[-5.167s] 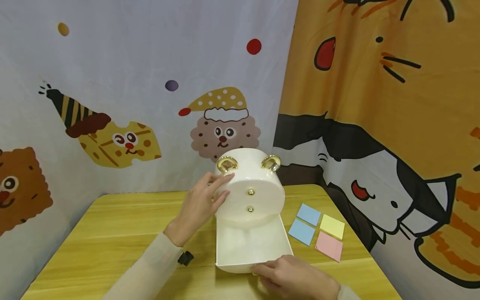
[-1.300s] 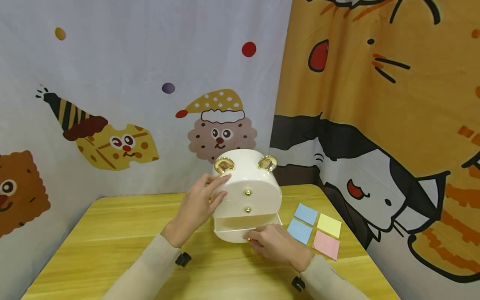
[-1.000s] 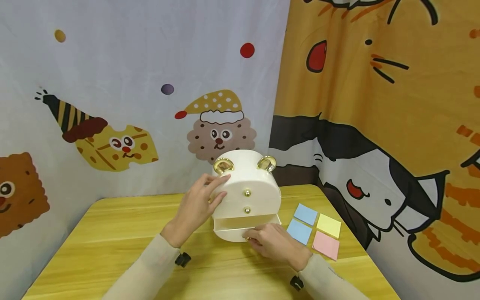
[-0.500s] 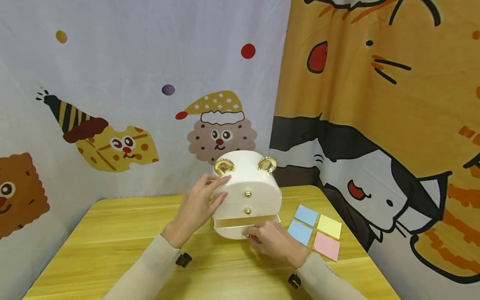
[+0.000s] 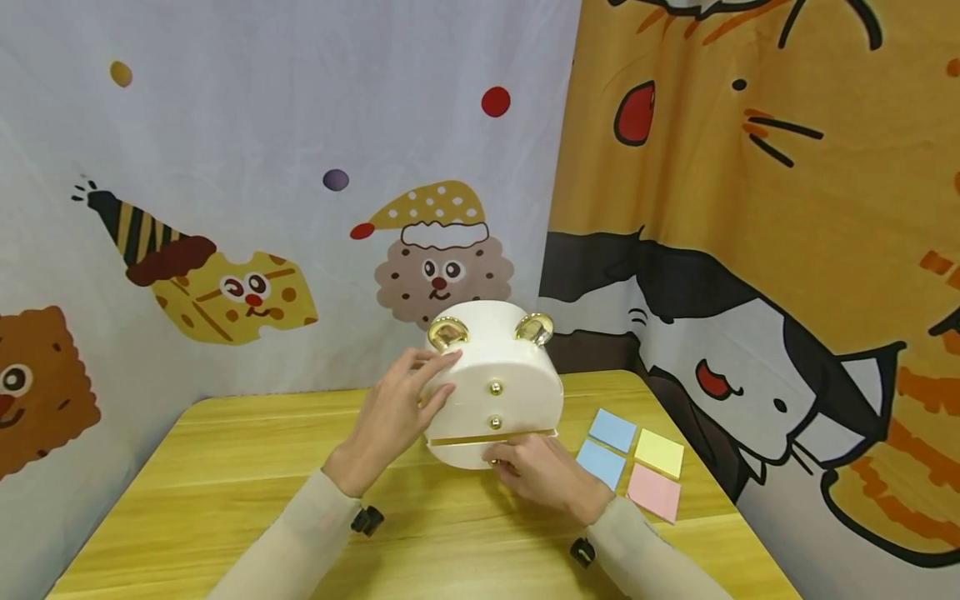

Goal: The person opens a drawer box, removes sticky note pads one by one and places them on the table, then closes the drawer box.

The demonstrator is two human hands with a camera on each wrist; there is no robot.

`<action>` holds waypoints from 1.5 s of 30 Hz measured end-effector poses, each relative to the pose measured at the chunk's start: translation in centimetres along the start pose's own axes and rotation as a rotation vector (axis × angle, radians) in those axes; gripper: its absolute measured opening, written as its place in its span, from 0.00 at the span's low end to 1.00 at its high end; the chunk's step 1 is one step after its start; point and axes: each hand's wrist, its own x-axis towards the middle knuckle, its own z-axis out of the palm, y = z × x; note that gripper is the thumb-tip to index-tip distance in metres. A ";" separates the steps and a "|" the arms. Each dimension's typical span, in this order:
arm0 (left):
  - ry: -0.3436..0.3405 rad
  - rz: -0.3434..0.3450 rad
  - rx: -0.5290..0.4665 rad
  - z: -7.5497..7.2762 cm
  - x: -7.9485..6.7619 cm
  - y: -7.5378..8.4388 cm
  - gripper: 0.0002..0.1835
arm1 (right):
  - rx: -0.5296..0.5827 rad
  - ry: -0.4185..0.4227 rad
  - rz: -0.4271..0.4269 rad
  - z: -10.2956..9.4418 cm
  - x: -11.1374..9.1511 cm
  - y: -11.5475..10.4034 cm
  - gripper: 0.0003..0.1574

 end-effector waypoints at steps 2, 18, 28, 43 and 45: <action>0.000 -0.001 0.001 0.0 0.0 0.0 0.29 | -0.002 0.004 -0.001 0.0 0.1 0.1 0.14; -0.004 -0.005 0.000 -0.3 0.3 0.0 0.29 | -0.001 0.017 0.005 0.0 1.0 0.5 0.14; -0.005 -0.014 -0.009 -0.4 0.3 0.2 0.29 | -0.020 0.021 -0.004 0.1 1.1 0.7 0.13; 0.007 0.005 -0.013 -0.4 0.1 0.2 0.28 | -0.022 0.019 -0.007 0.3 1.5 0.7 0.12; 0.008 0.005 -0.014 -0.4 0.0 0.2 0.28 | -0.028 0.019 -0.009 0.3 1.5 0.7 0.12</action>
